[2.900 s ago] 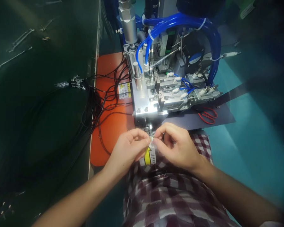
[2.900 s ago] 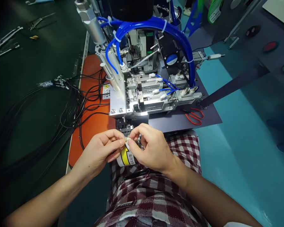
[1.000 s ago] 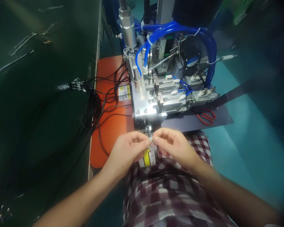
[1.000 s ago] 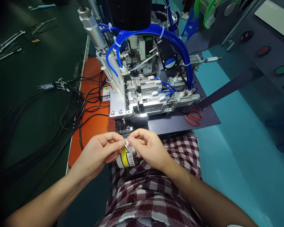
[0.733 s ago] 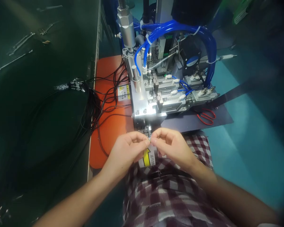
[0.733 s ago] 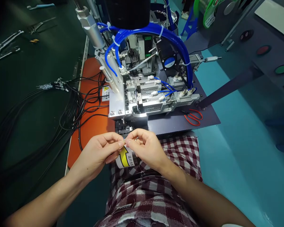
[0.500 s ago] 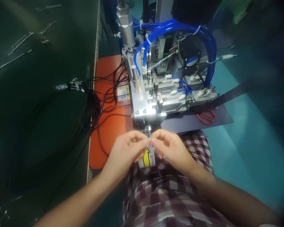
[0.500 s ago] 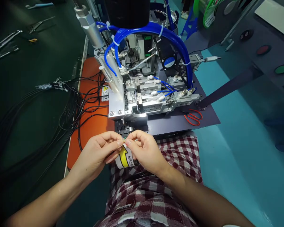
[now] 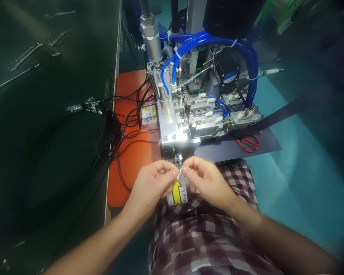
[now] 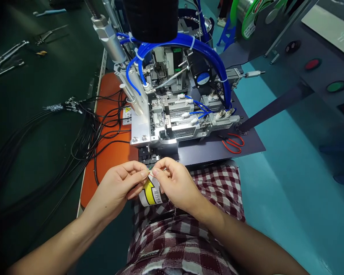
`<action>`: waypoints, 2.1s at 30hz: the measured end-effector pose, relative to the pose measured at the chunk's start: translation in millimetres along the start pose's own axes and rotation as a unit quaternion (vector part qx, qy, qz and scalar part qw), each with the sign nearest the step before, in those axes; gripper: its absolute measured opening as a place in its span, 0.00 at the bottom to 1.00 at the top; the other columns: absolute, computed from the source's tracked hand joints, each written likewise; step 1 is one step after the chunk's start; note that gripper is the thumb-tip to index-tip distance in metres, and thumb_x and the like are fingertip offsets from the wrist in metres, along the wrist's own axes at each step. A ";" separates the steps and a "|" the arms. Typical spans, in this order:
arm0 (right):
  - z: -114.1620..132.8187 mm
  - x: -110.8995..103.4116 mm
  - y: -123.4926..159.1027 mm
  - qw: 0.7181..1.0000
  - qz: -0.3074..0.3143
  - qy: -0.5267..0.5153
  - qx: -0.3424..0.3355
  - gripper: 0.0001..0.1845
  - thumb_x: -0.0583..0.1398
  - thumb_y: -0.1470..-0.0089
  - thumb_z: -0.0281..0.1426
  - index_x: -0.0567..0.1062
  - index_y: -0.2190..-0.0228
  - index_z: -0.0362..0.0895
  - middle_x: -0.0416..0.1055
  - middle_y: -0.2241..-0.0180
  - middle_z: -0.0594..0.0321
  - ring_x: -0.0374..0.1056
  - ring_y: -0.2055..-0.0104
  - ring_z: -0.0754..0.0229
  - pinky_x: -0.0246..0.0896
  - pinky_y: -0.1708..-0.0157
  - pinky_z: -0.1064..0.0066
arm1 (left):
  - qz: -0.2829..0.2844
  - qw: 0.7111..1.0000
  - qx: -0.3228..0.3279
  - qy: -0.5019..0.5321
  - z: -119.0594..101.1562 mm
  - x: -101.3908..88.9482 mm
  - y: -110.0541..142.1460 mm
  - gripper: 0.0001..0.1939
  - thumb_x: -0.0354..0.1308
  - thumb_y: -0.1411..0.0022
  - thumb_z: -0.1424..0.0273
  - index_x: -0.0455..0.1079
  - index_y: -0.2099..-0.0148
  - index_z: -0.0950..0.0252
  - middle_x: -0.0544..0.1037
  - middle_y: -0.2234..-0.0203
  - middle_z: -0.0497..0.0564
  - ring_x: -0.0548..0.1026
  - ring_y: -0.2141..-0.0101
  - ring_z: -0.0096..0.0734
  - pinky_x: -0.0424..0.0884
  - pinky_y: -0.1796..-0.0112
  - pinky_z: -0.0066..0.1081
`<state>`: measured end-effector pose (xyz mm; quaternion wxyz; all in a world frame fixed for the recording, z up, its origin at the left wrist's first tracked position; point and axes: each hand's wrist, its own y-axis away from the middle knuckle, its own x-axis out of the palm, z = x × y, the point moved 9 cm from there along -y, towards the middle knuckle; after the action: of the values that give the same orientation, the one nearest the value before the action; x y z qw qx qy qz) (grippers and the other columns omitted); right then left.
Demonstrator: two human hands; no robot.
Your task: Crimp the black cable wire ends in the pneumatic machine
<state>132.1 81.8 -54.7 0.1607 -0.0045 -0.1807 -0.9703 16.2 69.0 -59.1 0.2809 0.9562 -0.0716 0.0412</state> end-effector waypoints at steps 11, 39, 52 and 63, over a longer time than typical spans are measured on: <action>-0.9 -3.4 0.5 1.000 -0.001 0.012 -0.013 0.08 0.56 0.41 0.33 0.67 0.71 0.43 0.60 0.83 0.73 0.56 0.83 0.69 0.52 0.82 0.77 | 0.003 1.000 -0.001 0.000 1.2 0.7 0.6 0.10 0.59 0.41 0.66 0.68 0.70 0.67 0.61 0.86 0.40 0.52 0.86 0.14 0.46 0.81 0.23; 11.9 -9.8 -8.6 0.995 -0.001 0.079 -0.064 0.10 0.54 0.38 0.34 0.70 0.69 0.44 0.70 0.74 0.67 0.63 0.80 0.68 0.57 0.80 0.76 | -0.059 0.990 0.000 -0.130 -12.1 -10.9 0.1 0.12 0.59 0.43 0.60 0.69 0.67 0.65 0.64 0.83 0.42 0.61 0.84 0.20 0.58 0.84 0.20; 35.7 -3.5 -1.3 0.967 -0.022 0.207 -0.150 0.06 0.57 0.44 0.26 0.71 0.73 0.43 0.67 0.77 0.69 0.62 0.75 0.67 0.54 0.78 0.76 | -0.032 0.984 0.037 -0.172 -21.2 -8.2 2.4 0.10 0.60 0.44 0.63 0.71 0.68 0.66 0.65 0.84 0.42 0.61 0.85 0.19 0.58 0.85 0.19; 44.7 -4.9 -3.3 0.957 -0.030 0.236 -0.167 0.04 0.59 0.47 0.26 0.73 0.72 0.43 0.70 0.74 0.67 0.65 0.73 0.66 0.57 0.73 0.74 | -0.021 0.983 0.046 -0.178 -20.2 -6.5 2.6 0.09 0.59 0.44 0.66 0.70 0.68 0.68 0.66 0.82 0.44 0.61 0.80 0.20 0.57 0.80 0.21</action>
<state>133.4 102.0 -14.4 0.1668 0.2028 0.0268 -0.9645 8.5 78.5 -41.5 0.2199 0.9615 -0.0984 -0.1321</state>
